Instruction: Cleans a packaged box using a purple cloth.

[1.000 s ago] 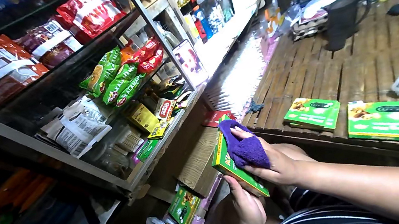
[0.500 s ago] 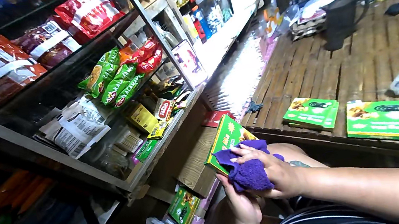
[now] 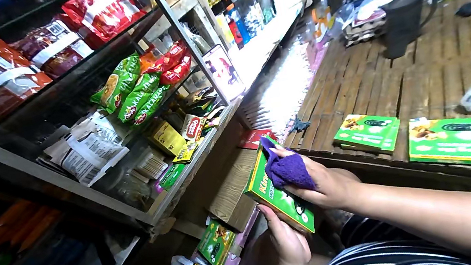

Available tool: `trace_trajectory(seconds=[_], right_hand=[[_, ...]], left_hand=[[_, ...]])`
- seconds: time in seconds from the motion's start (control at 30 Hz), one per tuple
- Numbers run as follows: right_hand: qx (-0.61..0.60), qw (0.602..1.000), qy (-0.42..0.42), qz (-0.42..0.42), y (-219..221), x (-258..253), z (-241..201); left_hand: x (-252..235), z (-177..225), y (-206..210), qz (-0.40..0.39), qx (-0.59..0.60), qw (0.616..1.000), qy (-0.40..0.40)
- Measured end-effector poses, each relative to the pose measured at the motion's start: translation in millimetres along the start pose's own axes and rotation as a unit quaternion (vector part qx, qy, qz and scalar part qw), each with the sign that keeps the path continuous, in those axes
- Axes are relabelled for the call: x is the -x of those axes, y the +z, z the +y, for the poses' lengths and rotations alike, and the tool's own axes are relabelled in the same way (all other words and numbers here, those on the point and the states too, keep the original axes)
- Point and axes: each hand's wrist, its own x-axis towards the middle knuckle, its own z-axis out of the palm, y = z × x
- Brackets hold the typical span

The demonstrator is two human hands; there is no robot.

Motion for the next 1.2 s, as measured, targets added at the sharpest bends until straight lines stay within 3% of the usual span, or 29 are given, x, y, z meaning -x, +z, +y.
trace_trajectory(seconds=[0.1, 0.27, 0.37, 0.43, 0.53, 0.63, 0.8, 1.03, 1.2], right_hand=[[-0.001, 1.000, 0.006, -0.006, 2.0, 3.2, -12.1], [-0.016, 0.996, -0.089, -0.020, 19.1, 19.0, -33.6], [-0.012, 0.991, -0.133, -0.031, 20.2, 19.2, -39.4], [-0.015, 0.989, -0.141, -0.032, 16.8, 13.8, -37.1], [0.001, 0.991, -0.130, -0.033, 7.9, 2.8, -33.8], [0.005, 0.997, -0.073, -0.017, 0.4, -6.3, -23.3], [0.006, 0.999, 0.019, 0.024, 3.4, -6.2, -19.2], [-0.003, 0.993, -0.119, 0.006, 10.1, -2.2, -40.6], [-0.006, 0.996, -0.092, 0.007, -6.0, -15.6, -34.0]], left_hand=[[0.2, 0.2, 2.7, 0.018, -0.013, 1.000, 0.010], [10.0, -3.6, -3.5, 0.029, -0.006, 0.999, -0.023], [20.4, -3.4, -14.3, -0.031, 0.063, 0.995, -0.076], [18.4, -5.7, -13.6, -0.022, 0.050, 0.996, -0.063], [11.7, -9.1, -7.8, 0.006, -0.011, 1.000, -0.027], [5.9, -8.1, -2.2, -0.018, -0.043, 0.999, 0.007], [3.0, -11.4, -2.8, -0.010, -0.049, 0.999, 0.009], [16.1, -10.3, -7.4, -0.026, -0.067, 0.997, -0.026], [14.1, -13.8, 0.1, -0.032, -0.118, 0.992, -0.027]])
